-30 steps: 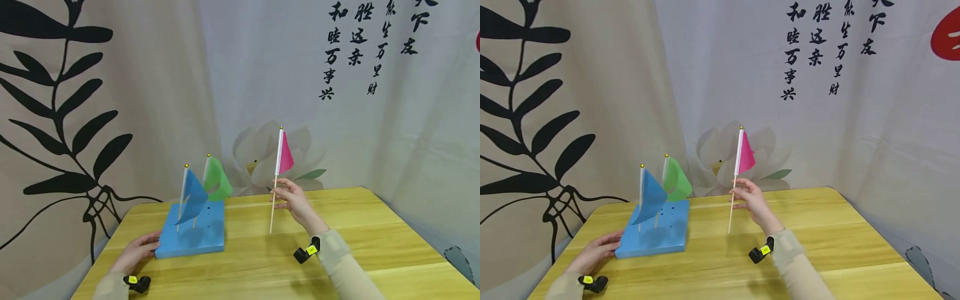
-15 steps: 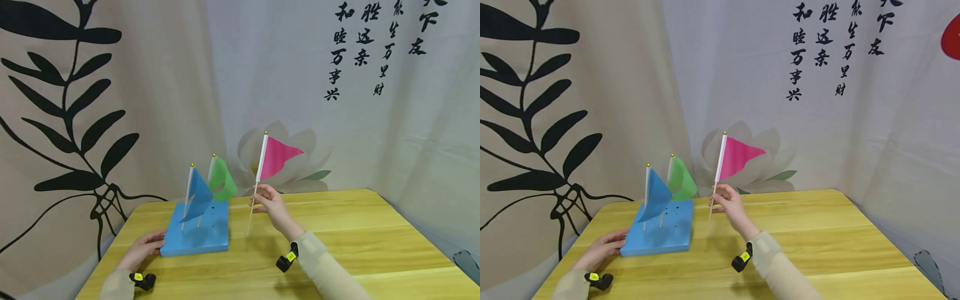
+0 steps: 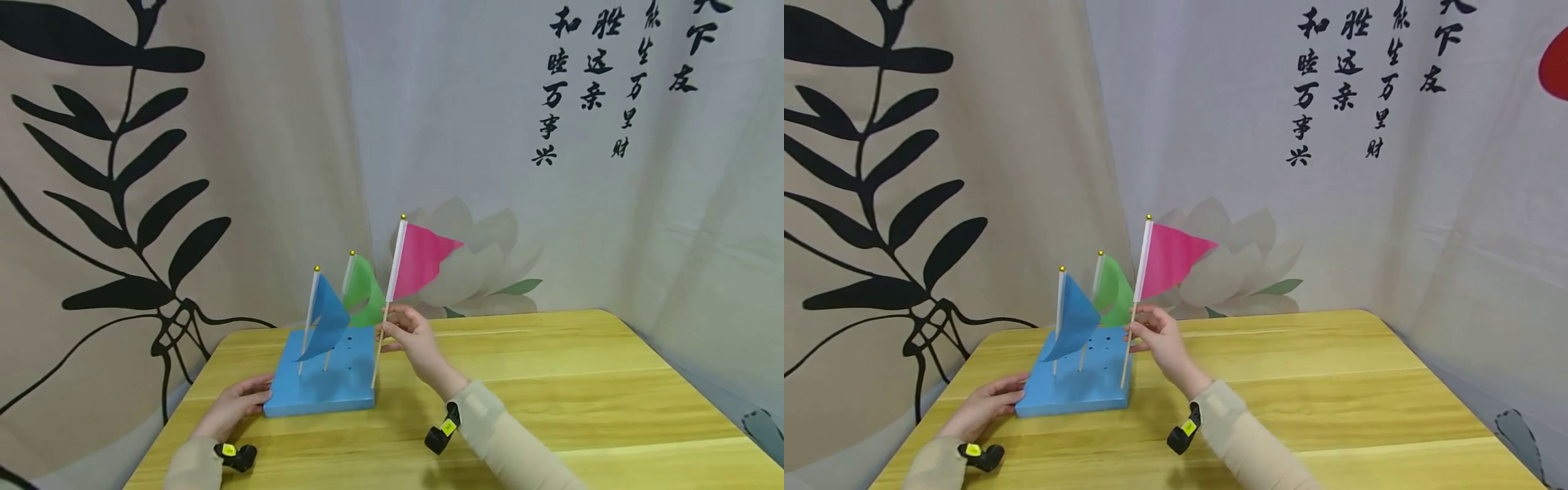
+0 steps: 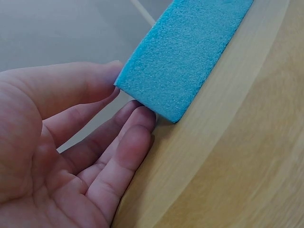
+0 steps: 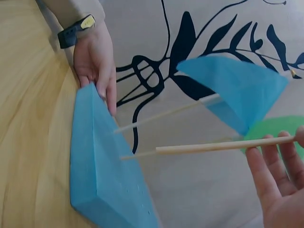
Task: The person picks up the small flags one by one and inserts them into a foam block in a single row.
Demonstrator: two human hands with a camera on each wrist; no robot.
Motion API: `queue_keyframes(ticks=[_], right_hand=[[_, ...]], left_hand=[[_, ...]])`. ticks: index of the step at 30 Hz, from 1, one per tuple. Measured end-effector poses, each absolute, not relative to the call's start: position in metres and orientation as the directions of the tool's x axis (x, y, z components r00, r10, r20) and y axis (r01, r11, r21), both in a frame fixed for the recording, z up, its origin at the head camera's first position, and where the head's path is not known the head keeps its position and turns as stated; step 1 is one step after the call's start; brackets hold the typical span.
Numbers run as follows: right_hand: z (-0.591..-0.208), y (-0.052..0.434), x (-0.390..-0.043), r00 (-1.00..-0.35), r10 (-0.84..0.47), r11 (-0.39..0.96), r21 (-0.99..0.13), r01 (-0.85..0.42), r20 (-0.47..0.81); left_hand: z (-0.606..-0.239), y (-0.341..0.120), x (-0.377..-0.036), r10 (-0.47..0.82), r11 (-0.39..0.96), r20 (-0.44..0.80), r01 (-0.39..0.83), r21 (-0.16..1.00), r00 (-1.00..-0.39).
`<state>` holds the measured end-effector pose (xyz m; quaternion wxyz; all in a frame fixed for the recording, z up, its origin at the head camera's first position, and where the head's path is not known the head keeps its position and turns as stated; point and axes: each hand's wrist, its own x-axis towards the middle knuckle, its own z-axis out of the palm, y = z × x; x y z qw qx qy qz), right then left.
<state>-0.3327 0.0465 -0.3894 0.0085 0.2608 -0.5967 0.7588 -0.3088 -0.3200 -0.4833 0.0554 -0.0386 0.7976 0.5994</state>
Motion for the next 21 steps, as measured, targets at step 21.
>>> queue_keyframes(ticks=[21], right_hand=[[-0.390, 0.005, -0.332, -0.861, -0.315, -0.257, -0.909, -0.328, 0.400]], left_hand=[[-0.483, -0.319, -0.308, -0.006, 0.274, -0.135, -0.132, 0.953, -0.991]])
